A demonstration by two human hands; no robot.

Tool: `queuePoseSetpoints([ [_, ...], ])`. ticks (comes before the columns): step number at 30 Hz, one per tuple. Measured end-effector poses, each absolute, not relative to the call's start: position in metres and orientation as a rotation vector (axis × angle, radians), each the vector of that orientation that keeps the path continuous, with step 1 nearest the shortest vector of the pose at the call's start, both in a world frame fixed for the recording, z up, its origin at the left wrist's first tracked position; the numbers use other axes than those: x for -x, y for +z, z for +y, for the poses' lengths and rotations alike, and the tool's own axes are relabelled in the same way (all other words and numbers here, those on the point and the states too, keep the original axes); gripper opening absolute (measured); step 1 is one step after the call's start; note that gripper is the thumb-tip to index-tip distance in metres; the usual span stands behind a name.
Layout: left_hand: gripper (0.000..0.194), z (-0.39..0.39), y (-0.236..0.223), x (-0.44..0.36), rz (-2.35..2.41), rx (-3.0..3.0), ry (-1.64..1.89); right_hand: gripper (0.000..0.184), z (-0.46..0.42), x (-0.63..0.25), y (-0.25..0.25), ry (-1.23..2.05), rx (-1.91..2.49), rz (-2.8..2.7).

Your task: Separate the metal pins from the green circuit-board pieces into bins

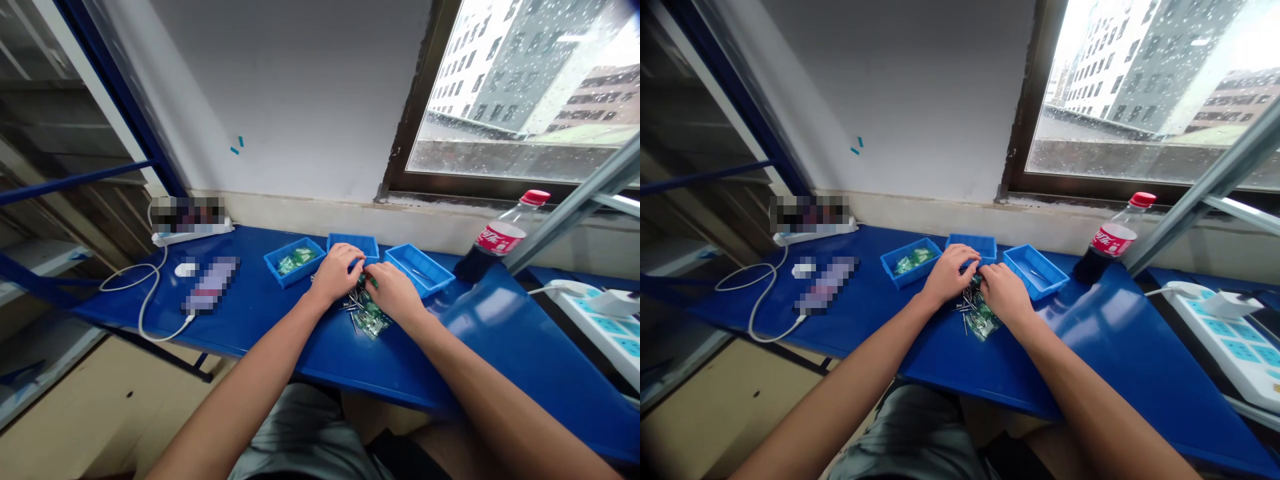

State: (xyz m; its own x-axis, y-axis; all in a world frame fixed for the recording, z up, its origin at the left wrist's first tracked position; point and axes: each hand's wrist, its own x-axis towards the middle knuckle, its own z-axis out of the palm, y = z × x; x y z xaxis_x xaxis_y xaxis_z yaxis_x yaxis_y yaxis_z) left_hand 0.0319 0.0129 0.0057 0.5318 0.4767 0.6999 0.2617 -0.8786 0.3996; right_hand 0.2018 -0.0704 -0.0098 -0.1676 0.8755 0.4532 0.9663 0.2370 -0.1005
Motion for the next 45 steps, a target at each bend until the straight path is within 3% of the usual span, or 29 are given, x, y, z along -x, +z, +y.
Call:
queuePoseSetpoints([
  [14,0.016,0.006,0.010,-0.027,0.658,-2.442,1.249,0.017,-0.068,-0.197,-0.008,-0.248,1.597,-1.912],
  [22,0.038,-0.003,0.016,-0.023,0.506,-2.263,1.009,0.024,-0.074,-0.197,0.006,0.206,1.362,-1.432],
  [28,0.048,0.003,0.011,-0.024,0.561,-2.255,1.049,0.027,-0.073,-0.197,0.008,0.406,1.224,-1.254],
  [35,0.036,0.006,0.004,-0.031,0.577,-1.892,0.953,0.037,-0.073,-0.195,0.010,0.511,1.157,-1.171],
  [39,0.043,0.011,0.003,-0.031,0.565,-1.637,0.998,0.046,-0.070,-0.197,0.004,0.627,1.162,-1.190],
  [45,0.039,0.013,0.005,-0.027,0.598,-1.567,0.994,0.044,-0.068,-0.198,0.000,0.668,1.133,-1.149],
])
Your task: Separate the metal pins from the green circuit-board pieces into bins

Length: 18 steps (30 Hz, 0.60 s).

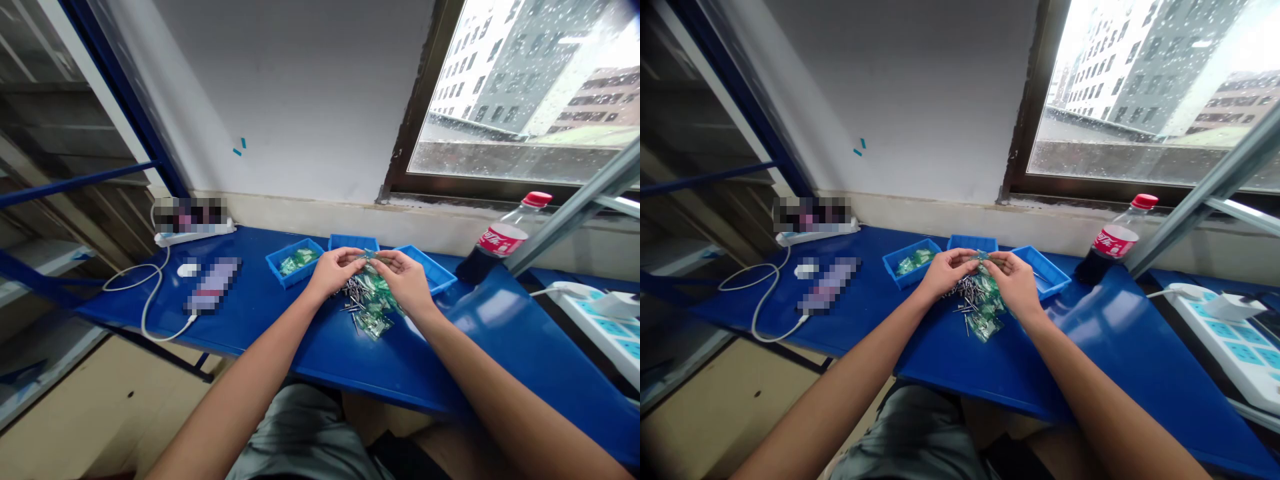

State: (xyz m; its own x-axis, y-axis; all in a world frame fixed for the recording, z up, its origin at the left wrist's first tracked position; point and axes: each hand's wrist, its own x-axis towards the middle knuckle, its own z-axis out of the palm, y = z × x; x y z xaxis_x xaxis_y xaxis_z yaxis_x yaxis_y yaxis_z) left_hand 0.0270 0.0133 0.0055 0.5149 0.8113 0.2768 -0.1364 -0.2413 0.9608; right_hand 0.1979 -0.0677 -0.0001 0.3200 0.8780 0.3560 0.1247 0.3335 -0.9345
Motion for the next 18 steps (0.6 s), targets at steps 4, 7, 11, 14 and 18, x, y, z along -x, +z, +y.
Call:
queuePoseSetpoints([
  [4,0.041,0.012,0.006,-0.028,0.600,-1.553,1.012,0.050,-0.068,-0.197,0.000,0.708,1.131,-1.110],
  [7,0.039,0.010,0.008,-0.027,0.678,-1.704,1.109,0.054,-0.067,-0.196,-0.002,0.735,1.145,-1.068],
  [11,0.021,0.005,0.013,-0.024,0.680,-2.173,1.315,0.057,-0.065,-0.198,-0.005,0.698,1.164,-1.031],
  [14,0.022,0.002,0.013,-0.023,0.558,-2.375,1.248,0.057,-0.065,-0.199,-0.005,0.721,1.140,-1.042],
  [18,0.042,0.002,0.011,-0.024,0.471,-2.374,1.180,0.046,-0.066,-0.197,0.000,0.809,1.069,-1.035],
])
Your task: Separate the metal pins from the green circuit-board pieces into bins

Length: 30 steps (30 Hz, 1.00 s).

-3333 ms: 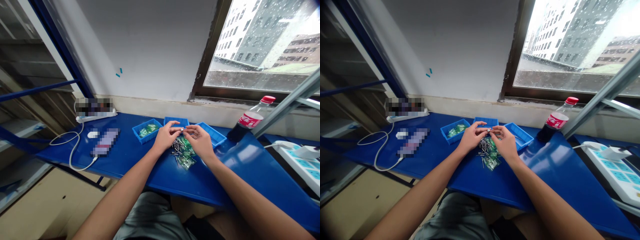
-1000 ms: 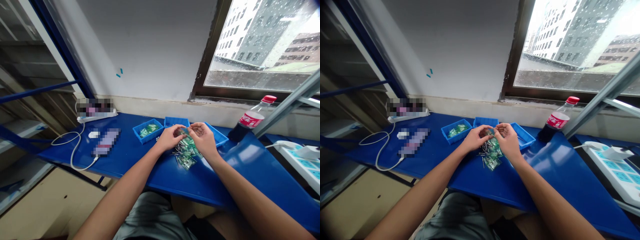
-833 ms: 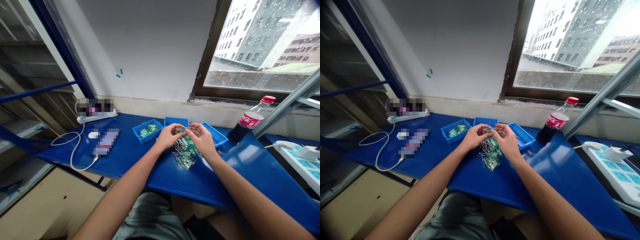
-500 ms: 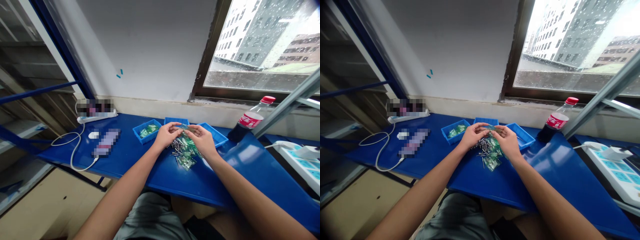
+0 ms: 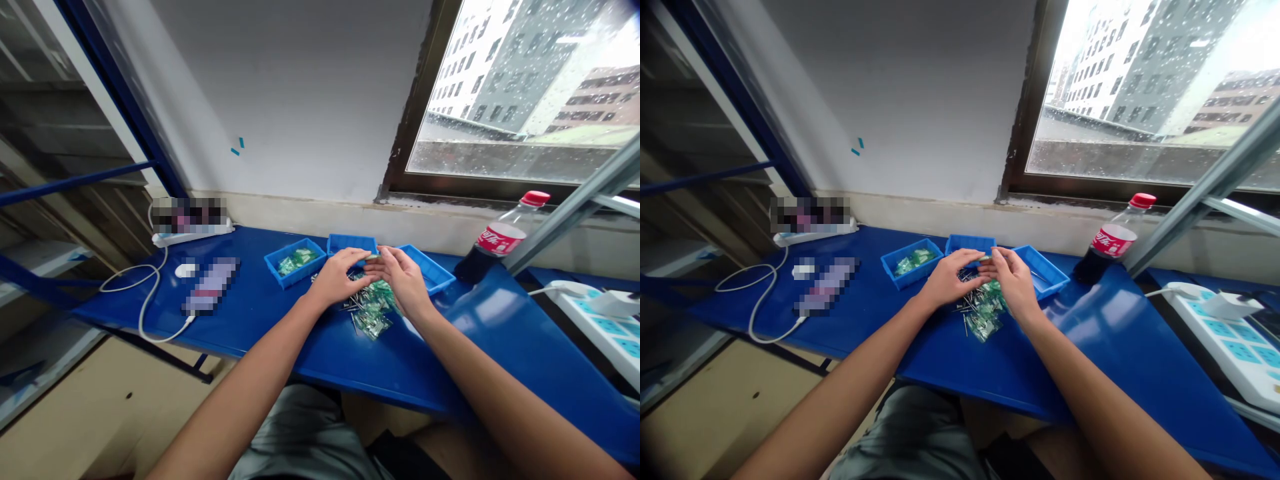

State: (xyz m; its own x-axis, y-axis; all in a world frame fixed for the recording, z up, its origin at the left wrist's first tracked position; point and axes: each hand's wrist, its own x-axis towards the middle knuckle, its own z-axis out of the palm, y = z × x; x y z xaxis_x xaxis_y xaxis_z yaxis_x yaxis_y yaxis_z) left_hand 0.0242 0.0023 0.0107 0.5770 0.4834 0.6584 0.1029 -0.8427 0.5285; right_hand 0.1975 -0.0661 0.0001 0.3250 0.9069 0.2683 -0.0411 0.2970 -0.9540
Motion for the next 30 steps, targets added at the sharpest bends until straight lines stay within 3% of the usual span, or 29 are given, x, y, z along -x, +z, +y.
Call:
queuePoseSetpoints([
  [5,0.021,0.005,0.012,-0.025,0.694,-2.141,1.198,0.048,-0.068,-0.197,0.005,0.726,1.129,-1.081],
  [10,0.032,0.008,0.008,-0.027,0.629,-1.827,1.129,0.053,-0.069,-0.199,0.003,0.511,1.271,-1.116],
  [15,0.036,0.010,0.003,-0.029,0.537,-1.724,1.071,0.040,-0.069,-0.197,0.004,0.718,1.159,-1.162],
  [23,0.031,0.006,0.013,-0.025,0.706,-1.924,1.248,0.038,-0.070,-0.194,0.006,0.833,1.106,-1.073],
  [28,0.008,0.003,0.017,-0.022,0.668,-2.221,1.321,0.040,-0.070,-0.195,0.006,0.864,1.095,-1.038],
  [30,0.013,0.003,0.017,-0.022,0.660,-2.260,1.285,0.041,-0.070,-0.195,0.006,0.868,1.076,-1.034],
])
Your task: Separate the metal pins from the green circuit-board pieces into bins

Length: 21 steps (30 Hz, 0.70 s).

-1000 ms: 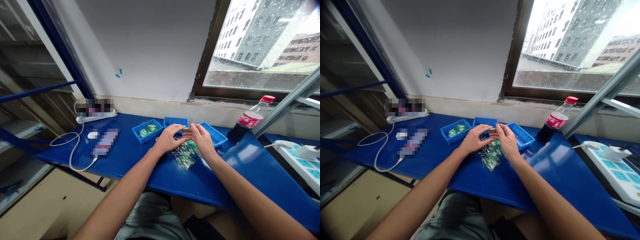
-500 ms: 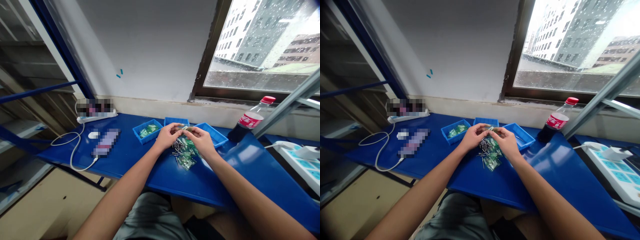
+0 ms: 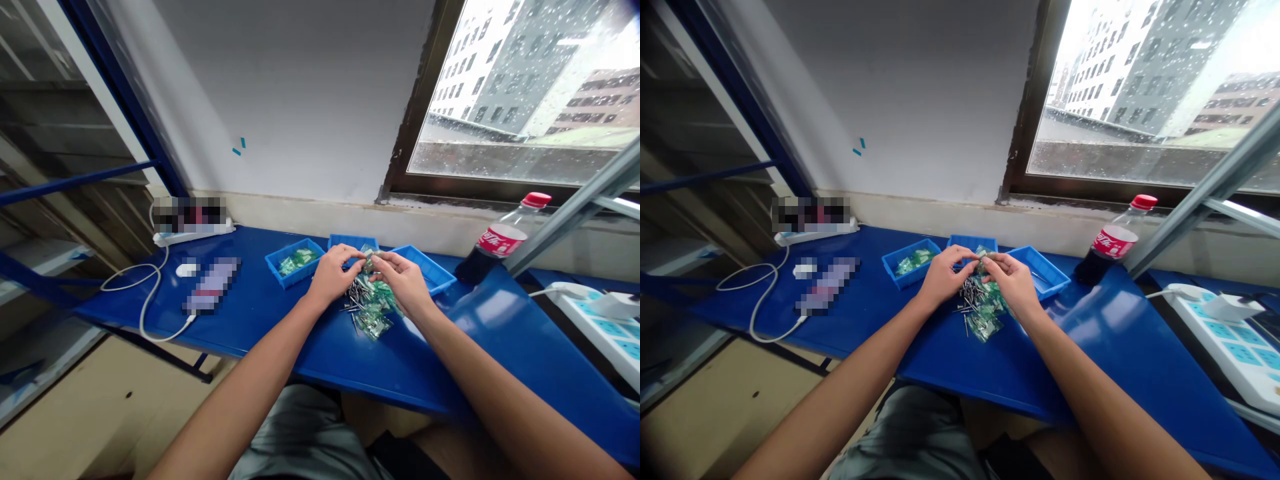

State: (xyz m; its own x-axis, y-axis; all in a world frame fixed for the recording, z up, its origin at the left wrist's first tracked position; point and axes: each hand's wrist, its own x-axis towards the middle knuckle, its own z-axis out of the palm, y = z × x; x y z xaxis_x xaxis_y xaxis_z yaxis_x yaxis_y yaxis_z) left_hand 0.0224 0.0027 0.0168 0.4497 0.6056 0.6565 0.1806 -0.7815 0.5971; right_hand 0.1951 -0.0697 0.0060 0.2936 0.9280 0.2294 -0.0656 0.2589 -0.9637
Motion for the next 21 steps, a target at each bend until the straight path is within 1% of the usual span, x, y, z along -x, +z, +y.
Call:
queuePoseSetpoints([
  [8,0.039,0.001,0.015,-0.025,0.680,-2.107,1.209,0.038,-0.071,-0.194,0.008,0.876,1.049,-1.104],
  [14,0.027,0.010,0.004,-0.026,0.770,-1.924,1.183,0.040,-0.071,-0.195,0.006,0.769,1.121,-1.167],
  [17,0.033,0.014,0.002,-0.027,0.682,-1.740,1.149,0.043,-0.071,-0.197,0.007,0.646,1.207,-1.158],
  [21,0.046,0.011,0.006,-0.027,0.577,-1.600,1.062,0.048,-0.072,-0.199,0.008,0.554,1.276,-1.211],
])
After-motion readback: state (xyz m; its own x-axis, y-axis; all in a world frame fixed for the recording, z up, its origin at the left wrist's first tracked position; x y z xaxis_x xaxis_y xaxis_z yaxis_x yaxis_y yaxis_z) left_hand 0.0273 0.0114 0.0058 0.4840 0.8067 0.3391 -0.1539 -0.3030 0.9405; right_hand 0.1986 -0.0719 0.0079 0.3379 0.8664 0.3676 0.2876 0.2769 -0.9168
